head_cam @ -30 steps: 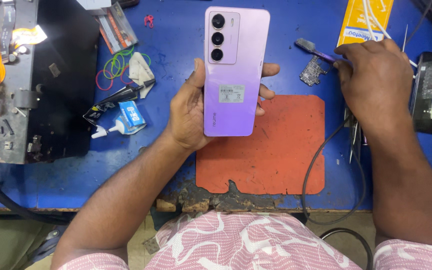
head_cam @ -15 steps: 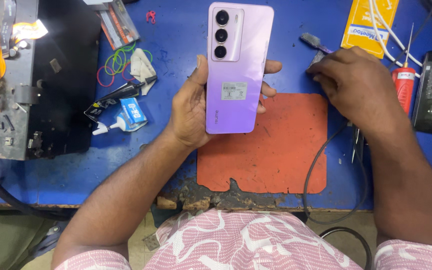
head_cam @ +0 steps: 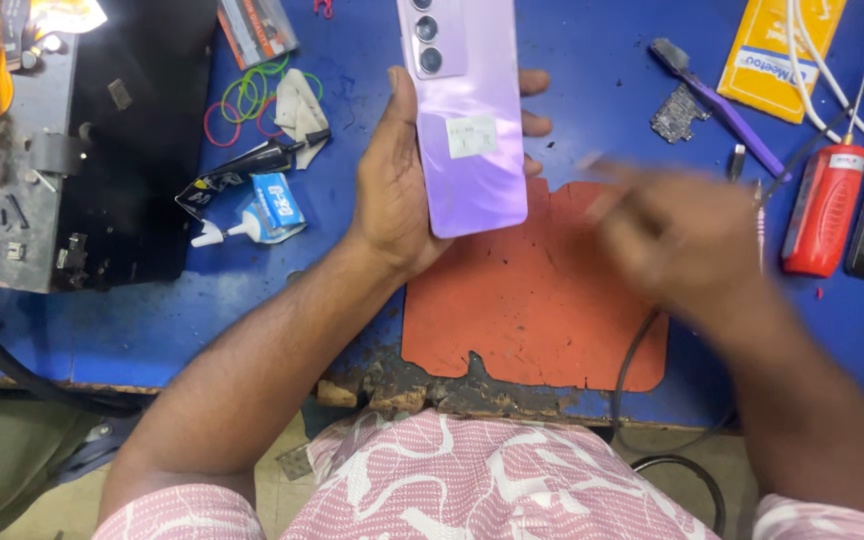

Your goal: The person holds a purple smartphone and wipes the front and back surfaces with a small cloth. They rotate the device to clean different sides, then use a metal tool to scrape residue from the back label area. The phone remains on a red mat on a blue workbench.

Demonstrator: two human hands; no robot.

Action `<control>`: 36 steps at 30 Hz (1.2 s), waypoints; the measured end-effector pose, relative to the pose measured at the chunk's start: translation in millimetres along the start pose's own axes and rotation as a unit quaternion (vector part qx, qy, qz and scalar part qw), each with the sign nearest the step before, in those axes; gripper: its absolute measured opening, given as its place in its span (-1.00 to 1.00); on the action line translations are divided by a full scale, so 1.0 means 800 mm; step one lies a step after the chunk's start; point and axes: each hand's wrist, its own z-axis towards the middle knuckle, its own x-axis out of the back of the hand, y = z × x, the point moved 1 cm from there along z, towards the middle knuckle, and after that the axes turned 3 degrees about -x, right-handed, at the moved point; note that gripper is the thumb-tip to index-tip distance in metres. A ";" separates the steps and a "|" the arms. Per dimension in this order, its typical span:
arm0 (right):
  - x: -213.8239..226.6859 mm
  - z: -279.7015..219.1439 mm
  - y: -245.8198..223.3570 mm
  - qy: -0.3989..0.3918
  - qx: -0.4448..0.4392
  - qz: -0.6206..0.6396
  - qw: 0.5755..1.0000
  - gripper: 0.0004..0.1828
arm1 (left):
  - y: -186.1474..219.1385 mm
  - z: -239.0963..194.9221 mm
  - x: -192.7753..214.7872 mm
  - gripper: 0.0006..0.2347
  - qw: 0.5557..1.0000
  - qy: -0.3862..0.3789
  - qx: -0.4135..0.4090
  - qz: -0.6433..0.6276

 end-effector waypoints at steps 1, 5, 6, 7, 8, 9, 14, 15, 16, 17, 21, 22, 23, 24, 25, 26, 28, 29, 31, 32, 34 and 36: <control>-0.010 -0.009 -0.020 -0.016 0.049 0.018 0.998 -0.53 | 0.000 0.001 0.002 -0.33 1.000 0.002 -0.011 0.006; -0.038 -0.027 -0.058 -0.162 0.086 0.072 0.980 -0.13 | -0.007 0.004 0.006 -0.34 0.997 0.055 -0.046 0.019; -0.040 -0.026 -0.061 -0.178 0.083 0.066 0.978 -0.09 | -0.009 0.004 0.006 -0.36 0.996 0.061 -0.056 0.036; -0.040 -0.022 -0.061 -0.172 0.087 0.071 0.979 -0.08 | -0.008 0.007 0.005 -0.37 0.994 0.065 -0.070 0.056; -0.041 -0.017 -0.062 -0.166 0.092 0.076 0.979 -0.06 | -0.007 0.010 0.006 -0.37 0.992 0.069 -0.074 0.073; -0.041 -0.018 -0.063 -0.167 0.093 0.087 0.978 -0.05 | -0.009 0.006 0.006 -0.37 0.990 0.082 -0.073 0.088; -0.041 -0.019 -0.062 -0.157 0.101 0.073 0.980 -0.05 | -0.014 0.005 0.009 -0.38 0.988 0.095 -0.071 0.094; -0.040 -0.021 -0.062 -0.152 0.103 0.082 0.979 -0.06 | -0.015 0.004 0.009 -0.38 0.989 0.093 -0.072 0.089; -0.041 -0.023 -0.062 -0.161 0.093 0.069 0.980 -0.05 | -0.016 0.003 0.010 -0.39 0.990 0.091 -0.073 0.084; -0.040 -0.023 -0.060 -0.168 0.086 0.054 0.981 -0.05 | -0.016 0.004 0.010 -0.38 0.989 0.092 -0.072 0.085; -0.039 -0.020 -0.062 -0.159 0.087 0.056 0.982 -0.05 | -0.015 0.006 0.009 -0.37 0.990 0.090 -0.074 0.080; -0.038 -0.019 -0.062 -0.151 0.095 0.063 0.982 -0.07 | -0.015 0.007 0.009 -0.37 0.990 0.087 -0.075 0.077; -0.038 -0.019 -0.063 -0.144 0.101 0.070 0.982 -0.08 | -0.016 0.007 0.009 -0.36 0.990 0.093 -0.070 0.080; -0.037 -0.019 -0.064 -0.137 0.108 0.076 0.982 -0.09 | -0.017 0.006 0.009 -0.36 0.989 0.099 -0.065 0.084; -0.038 -0.019 -0.064 -0.147 0.105 0.068 0.981 -0.10 | -0.018 0.006 0.010 -0.35 0.989 0.106 -0.062 0.087; -0.038 -0.019 -0.065 -0.157 0.101 0.060 0.981 -0.11 | -0.018 0.004 0.010 -0.35 0.989 0.106 -0.061 0.089; -0.038 -0.018 -0.065 -0.169 0.096 0.049 0.980 -0.13 | -0.018 0.005 0.009 -0.34 0.988 0.104 -0.061 0.093; -0.037 -0.017 -0.065 -0.173 0.094 0.046 0.979 -0.14 | -0.017 0.006 0.009 -0.34 0.989 0.097 -0.061 0.092; -0.036 -0.017 -0.065 -0.166 0.095 0.052 0.980 -0.16 | -0.017 0.007 0.008 -0.33 0.991 0.085 -0.061 0.087; -0.036 -0.017 -0.065 -0.156 0.098 0.060 0.981 -0.17 | -0.017 0.006 0.008 -0.31 0.991 0.083 -0.054 0.087; -0.036 -0.018 -0.065 -0.146 0.101 0.069 0.982 -0.19 | -0.019 0.004 0.008 -0.29 0.992 0.079 -0.039 0.086; -0.036 -0.018 -0.063 -0.142 0.100 0.068 0.982 -0.20 | -0.022 0.004 0.007 -0.27 0.994 0.061 -0.023 0.085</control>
